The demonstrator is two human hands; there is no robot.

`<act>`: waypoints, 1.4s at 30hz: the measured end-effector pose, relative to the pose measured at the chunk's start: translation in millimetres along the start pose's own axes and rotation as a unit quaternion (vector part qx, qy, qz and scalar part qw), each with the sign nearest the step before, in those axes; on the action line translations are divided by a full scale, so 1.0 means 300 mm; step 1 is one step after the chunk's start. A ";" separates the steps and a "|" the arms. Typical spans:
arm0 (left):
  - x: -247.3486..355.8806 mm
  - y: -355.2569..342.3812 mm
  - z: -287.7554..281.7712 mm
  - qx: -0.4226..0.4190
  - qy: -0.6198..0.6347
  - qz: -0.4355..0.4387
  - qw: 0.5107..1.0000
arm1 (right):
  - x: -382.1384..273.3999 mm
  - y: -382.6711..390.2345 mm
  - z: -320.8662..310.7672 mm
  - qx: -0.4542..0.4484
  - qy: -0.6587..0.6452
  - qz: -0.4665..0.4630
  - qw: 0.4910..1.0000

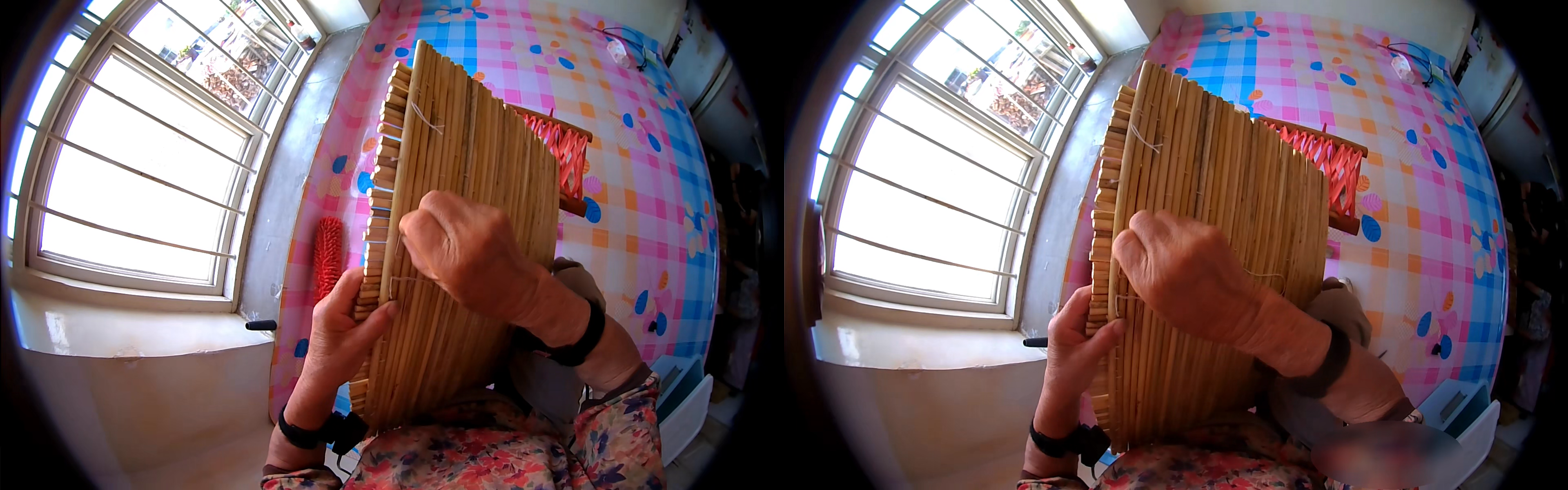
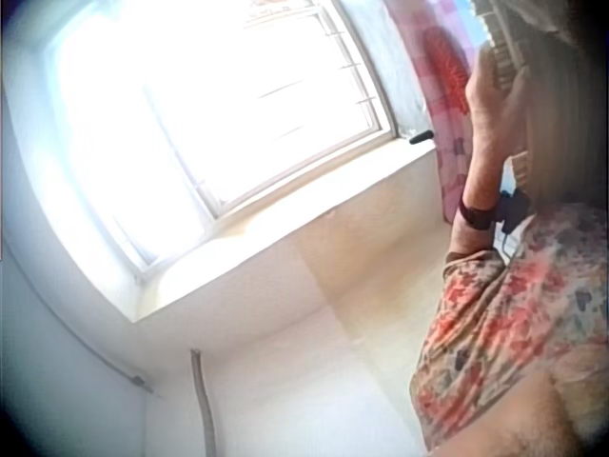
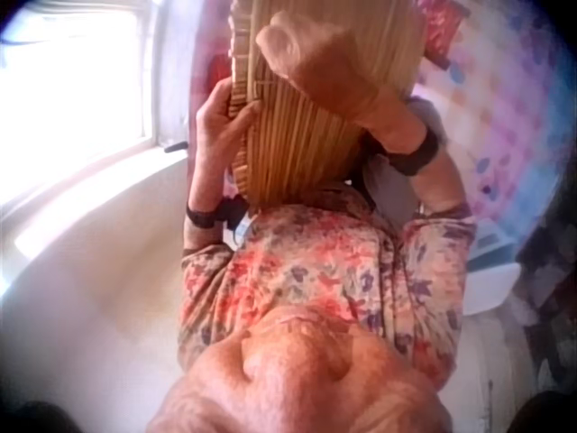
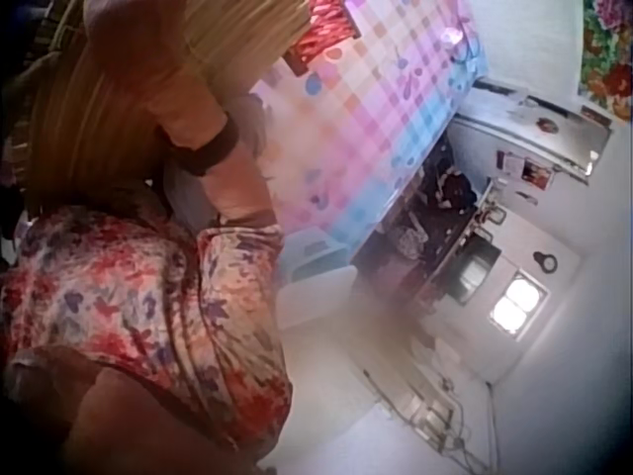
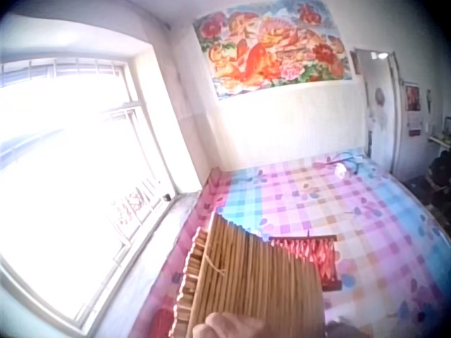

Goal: The person sews together a bamboo blind by hand using a long white thread and a large needle, passing the needle through the slats and securing the edge, then cutting the thread with scissors.

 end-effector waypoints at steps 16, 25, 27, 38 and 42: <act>-0.014 0.006 -0.005 0.014 0.033 -0.009 0.999 | 0.172 0.072 -0.090 -0.012 -0.234 0.187 0.954; -0.002 0.010 0.009 0.019 0.018 0.002 1.000 | 0.033 0.126 -0.006 -0.127 -0.264 0.125 0.948; -0.003 0.010 0.006 0.020 0.015 0.001 1.000 | 0.031 0.122 0.000 -0.139 -0.265 0.127 0.946; -0.001 0.008 0.009 0.016 0.026 -0.002 1.000 | 0.041 0.130 0.016 -0.169 -0.268 0.124 0.940; -0.003 0.009 0.004 0.021 0.018 -0.002 1.000 | 0.044 0.126 0.029 -0.178 -0.279 0.122 0.936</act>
Point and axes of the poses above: each hand's wrist, its own y-axis away from the middle knuckle, its own z-axis out of the palm, x = y × z, the point moved 9 cm from there along -y, towards the middle knuckle, and after that the axes turned 5 degrees about y, right-handed, at the moved point
